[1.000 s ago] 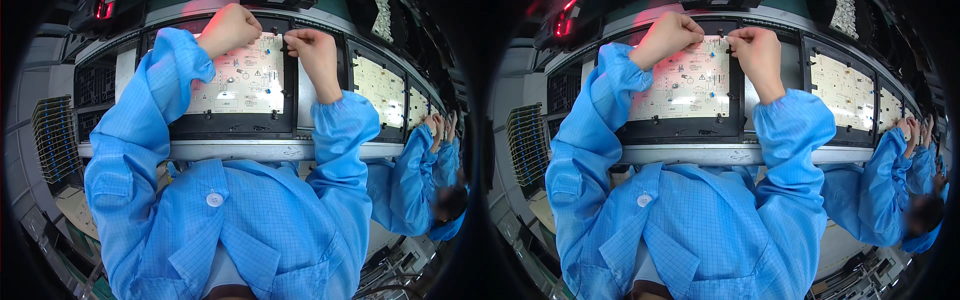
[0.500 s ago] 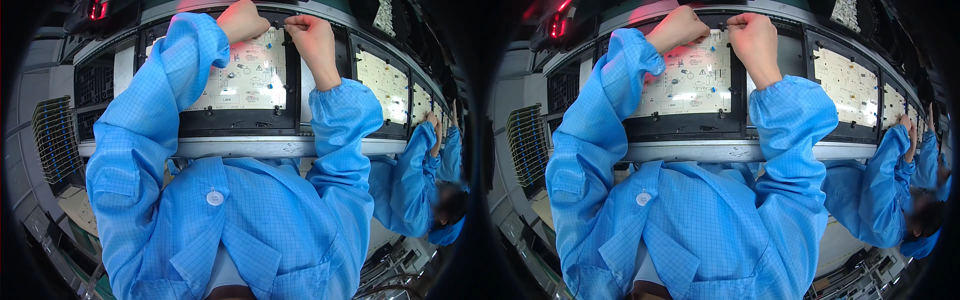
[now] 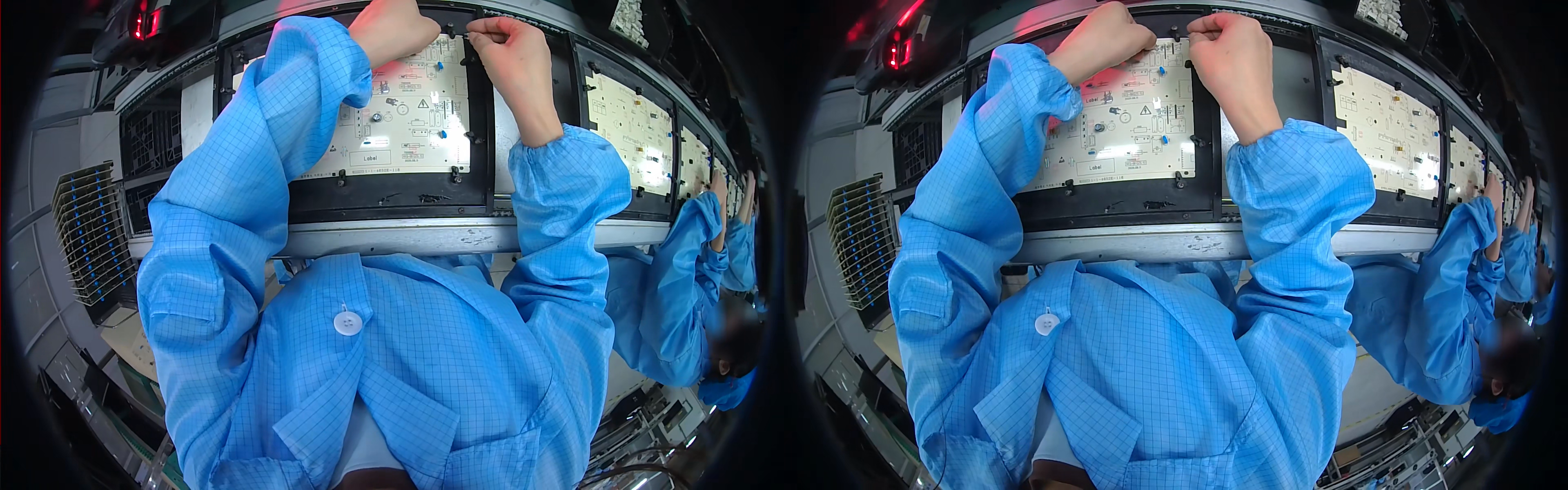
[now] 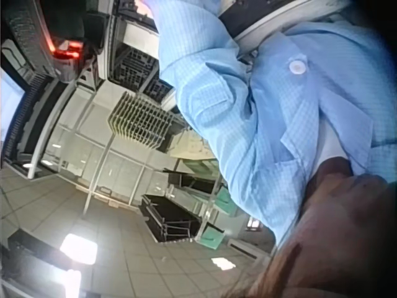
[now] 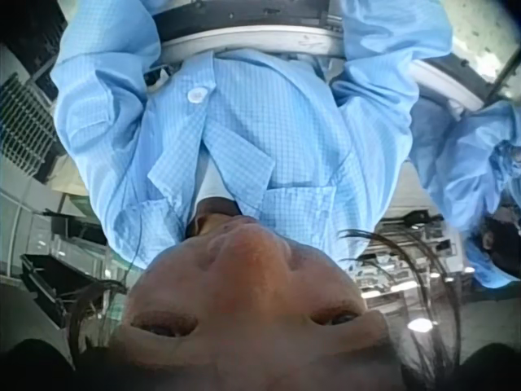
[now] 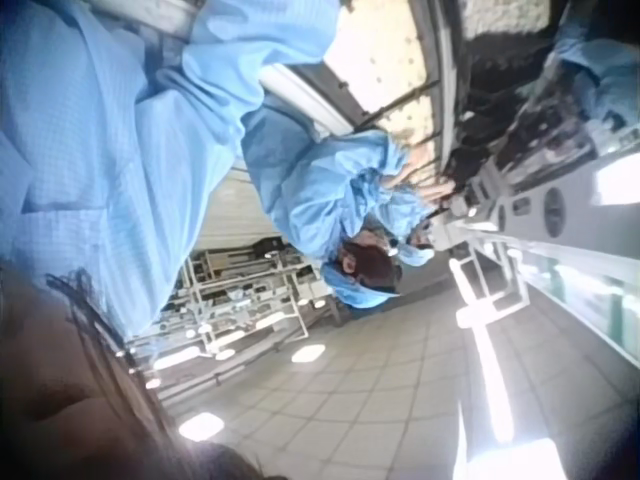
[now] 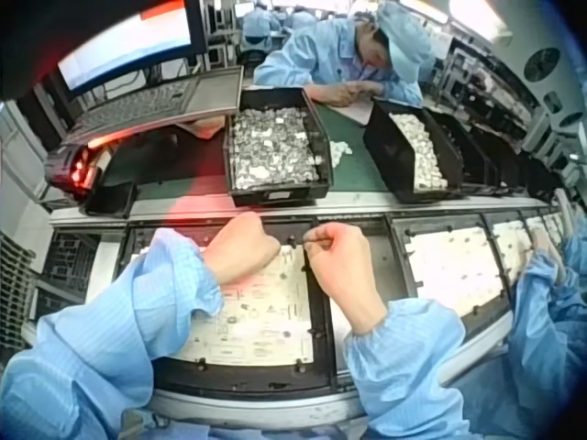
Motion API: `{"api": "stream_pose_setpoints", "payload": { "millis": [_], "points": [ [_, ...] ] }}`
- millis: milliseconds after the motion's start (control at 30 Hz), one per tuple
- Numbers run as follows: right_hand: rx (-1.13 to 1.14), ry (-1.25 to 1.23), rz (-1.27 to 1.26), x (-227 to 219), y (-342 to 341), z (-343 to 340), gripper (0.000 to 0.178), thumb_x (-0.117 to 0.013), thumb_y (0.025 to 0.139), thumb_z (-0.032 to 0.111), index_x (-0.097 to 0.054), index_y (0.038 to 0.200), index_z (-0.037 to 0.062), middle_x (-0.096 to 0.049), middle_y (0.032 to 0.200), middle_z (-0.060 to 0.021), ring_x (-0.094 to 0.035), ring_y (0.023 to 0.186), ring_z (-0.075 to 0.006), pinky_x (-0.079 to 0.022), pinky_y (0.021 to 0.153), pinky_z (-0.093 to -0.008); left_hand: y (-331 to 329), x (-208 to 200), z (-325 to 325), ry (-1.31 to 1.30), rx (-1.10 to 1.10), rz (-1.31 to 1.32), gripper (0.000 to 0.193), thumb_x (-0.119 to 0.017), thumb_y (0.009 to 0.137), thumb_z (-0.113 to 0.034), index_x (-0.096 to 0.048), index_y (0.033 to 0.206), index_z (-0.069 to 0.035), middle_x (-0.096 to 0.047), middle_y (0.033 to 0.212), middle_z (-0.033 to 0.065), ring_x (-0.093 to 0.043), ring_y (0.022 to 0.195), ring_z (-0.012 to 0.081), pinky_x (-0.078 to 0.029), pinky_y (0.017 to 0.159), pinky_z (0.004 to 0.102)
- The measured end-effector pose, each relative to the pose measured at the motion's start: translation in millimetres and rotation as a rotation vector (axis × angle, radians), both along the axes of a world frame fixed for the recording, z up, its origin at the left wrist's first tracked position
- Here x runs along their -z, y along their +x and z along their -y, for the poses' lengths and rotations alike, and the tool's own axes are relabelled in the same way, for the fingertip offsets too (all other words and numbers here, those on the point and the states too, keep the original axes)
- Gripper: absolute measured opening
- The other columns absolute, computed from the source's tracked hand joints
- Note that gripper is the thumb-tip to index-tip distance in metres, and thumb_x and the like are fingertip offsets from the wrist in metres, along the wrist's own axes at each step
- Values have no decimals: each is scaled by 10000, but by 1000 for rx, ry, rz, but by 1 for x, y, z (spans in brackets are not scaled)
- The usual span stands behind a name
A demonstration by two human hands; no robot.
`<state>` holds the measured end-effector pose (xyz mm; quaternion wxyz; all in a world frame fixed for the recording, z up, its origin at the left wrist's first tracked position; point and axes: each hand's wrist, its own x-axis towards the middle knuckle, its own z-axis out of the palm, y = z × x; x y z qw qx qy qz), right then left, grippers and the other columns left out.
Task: The worker is assembling and inspecting printed circuit boards by placing electronic components onto the boards at an assembly line station.
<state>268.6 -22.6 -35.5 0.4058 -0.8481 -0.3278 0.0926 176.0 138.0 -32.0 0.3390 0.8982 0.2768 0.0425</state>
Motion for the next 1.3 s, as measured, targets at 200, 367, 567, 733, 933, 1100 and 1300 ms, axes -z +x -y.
{"api": "stream_pose_setpoints", "payload": {
  "millis": [200, 367, 567, 733, 933, 1100, 1300],
  "points": [
    [30, 4, -48, -14, -6, -14, 210, -655, 729, 11, -596, 928, -24, -657, 720, -194, -682, 730, -313, -516, 673, -389, -20, -25, 29, 31, 119, 432, 354, -601, 745, -196, -667, 854, 135, -641, 802, 359, -683, 841, 461, -525, 768, 483],
    [42, -54, 74, -8, 8, -21, 239, -644, 714, 43, -535, 922, -4, -657, 774, -247, -666, 808, -414, -515, 730, -444, 7, -4, 12, -84, 15, 123, 356, -606, 747, -211, -676, 838, 126, -639, 808, 363, -677, 848, 469, -528, 776, 487],
    [35, -158, 197, -4, 13, -28, 285, -660, 706, 84, -550, 952, -5, -662, 858, -288, -648, 898, -463, -506, 804, -493, 9, 6, 4, -59, 16, 84, 381, -611, 747, -224, -674, 842, 140, -631, 812, 377, -672, 858, 479, -530, 783, 494],
    [56, -249, 213, -20, -4, -32, 309, -677, 704, 87, -567, 977, -8, -662, 885, -300, -644, 937, -463, -504, 836, -495, 2, -5, 17, -37, 24, 62, 364, -621, 747, -222, -682, 861, 119, -642, 829, 364, -675, 865, 470, -530, 773, 492],
    [24, -212, 260, -9, -2, -35, 267, -661, 726, 57, -570, 970, -4, -664, 884, -287, -643, 951, -451, -501, 834, -498, 3, 1, 5, -155, 152, 142, 300, -653, 767, -238, -708, 922, 12, -677, 860, 300, -685, 865, 432, -520, 749, 474],
    [22, -191, 264, -8, -1, -29, 217, -643, 744, 14, -584, 952, 6, -675, 890, -259, -643, 928, -453, -495, 823, -505, 8, -3, 8, -78, 336, 232, 275, -656, 811, -267, -715, 949, -37, -687, 870, 267, -684, 856, 420, -515, 733, 464],
    [-129, -160, 340, -10, -18, 0, 135, -699, 832, 80, -701, 948, 12, -728, 808, -117, -708, 757, -198, -539, 697, -308, -35, -26, -5, -7, 233, -27, 289, -636, 793, -209, -697, 883, 58, -663, 866, 323, -687, 836, 432, -529, 730, 469]
  ]
}}
